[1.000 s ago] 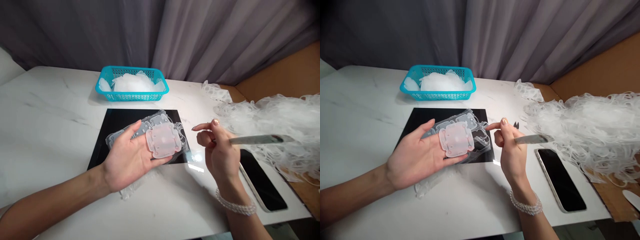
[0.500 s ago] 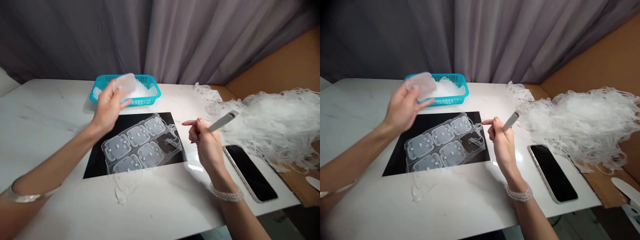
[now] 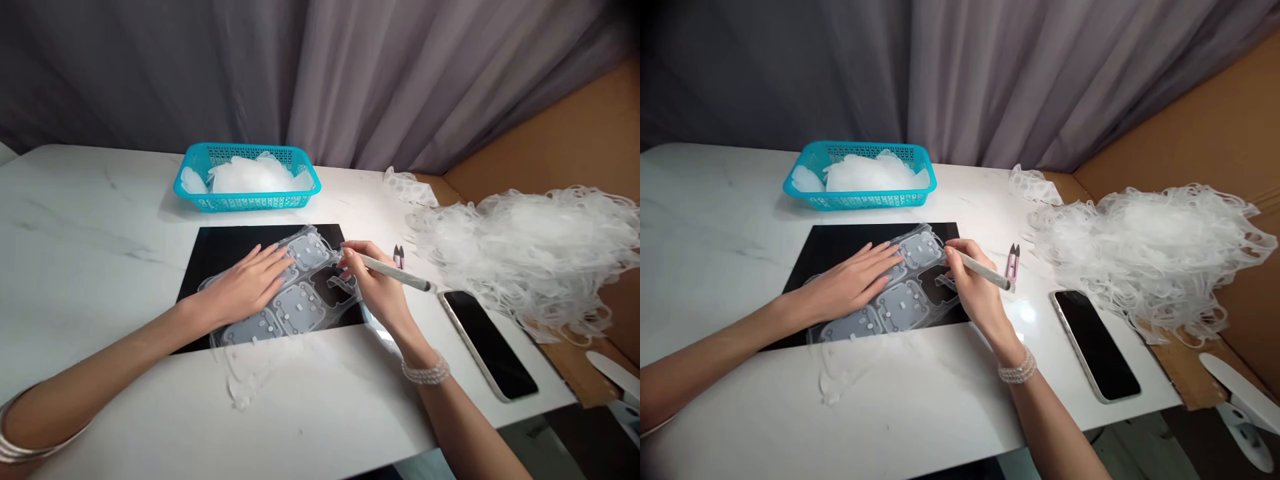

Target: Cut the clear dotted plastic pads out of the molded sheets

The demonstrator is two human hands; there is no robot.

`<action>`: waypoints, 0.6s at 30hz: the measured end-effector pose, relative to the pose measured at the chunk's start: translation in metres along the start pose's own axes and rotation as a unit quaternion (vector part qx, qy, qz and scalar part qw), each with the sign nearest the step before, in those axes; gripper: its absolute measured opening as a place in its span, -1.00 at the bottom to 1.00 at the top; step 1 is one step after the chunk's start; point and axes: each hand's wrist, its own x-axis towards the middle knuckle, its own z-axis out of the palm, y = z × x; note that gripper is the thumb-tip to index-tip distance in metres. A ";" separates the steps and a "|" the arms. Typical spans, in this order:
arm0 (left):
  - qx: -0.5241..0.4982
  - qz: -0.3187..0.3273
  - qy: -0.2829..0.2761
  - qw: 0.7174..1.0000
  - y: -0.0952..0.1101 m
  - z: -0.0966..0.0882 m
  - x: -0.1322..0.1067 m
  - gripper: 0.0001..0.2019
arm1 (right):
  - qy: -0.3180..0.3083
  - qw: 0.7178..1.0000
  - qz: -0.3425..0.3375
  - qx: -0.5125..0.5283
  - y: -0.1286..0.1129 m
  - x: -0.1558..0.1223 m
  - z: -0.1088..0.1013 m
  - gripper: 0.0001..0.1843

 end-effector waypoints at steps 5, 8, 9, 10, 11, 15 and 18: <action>0.040 -0.045 -0.003 0.998 0.021 0.003 -0.016 -0.52 | -0.020 1.000 0.000 -0.021 0.002 0.006 0.016 -0.66; 0.059 -0.070 0.005 0.996 0.034 -0.001 -0.024 -0.52 | -0.036 0.998 -0.007 -0.060 0.001 0.008 0.022 -0.64; 0.067 -0.074 0.008 0.995 0.038 -0.002 -0.028 -0.52 | -0.043 0.997 -0.006 -0.066 0.000 0.008 0.024 -0.64; 0.077 -0.076 0.011 0.994 0.041 -0.002 -0.031 -0.52 | -0.053 0.996 -0.005 -0.068 -0.001 0.007 0.026 -0.64; 0.086 -0.076 0.014 0.993 0.044 -0.002 -0.033 -0.52 | -0.066 0.996 -0.004 -0.067 -0.003 0.006 0.028 -0.65; 0.114 -0.071 0.016 0.991 0.049 -0.001 -0.039 -0.51 | -0.129 0.987 -0.038 -0.088 -0.011 -0.005 0.041 -0.71; 0.119 -0.073 0.017 0.990 0.049 -0.001 -0.039 -0.51 | -0.150 0.975 -0.087 -0.136 -0.017 -0.014 0.052 -0.77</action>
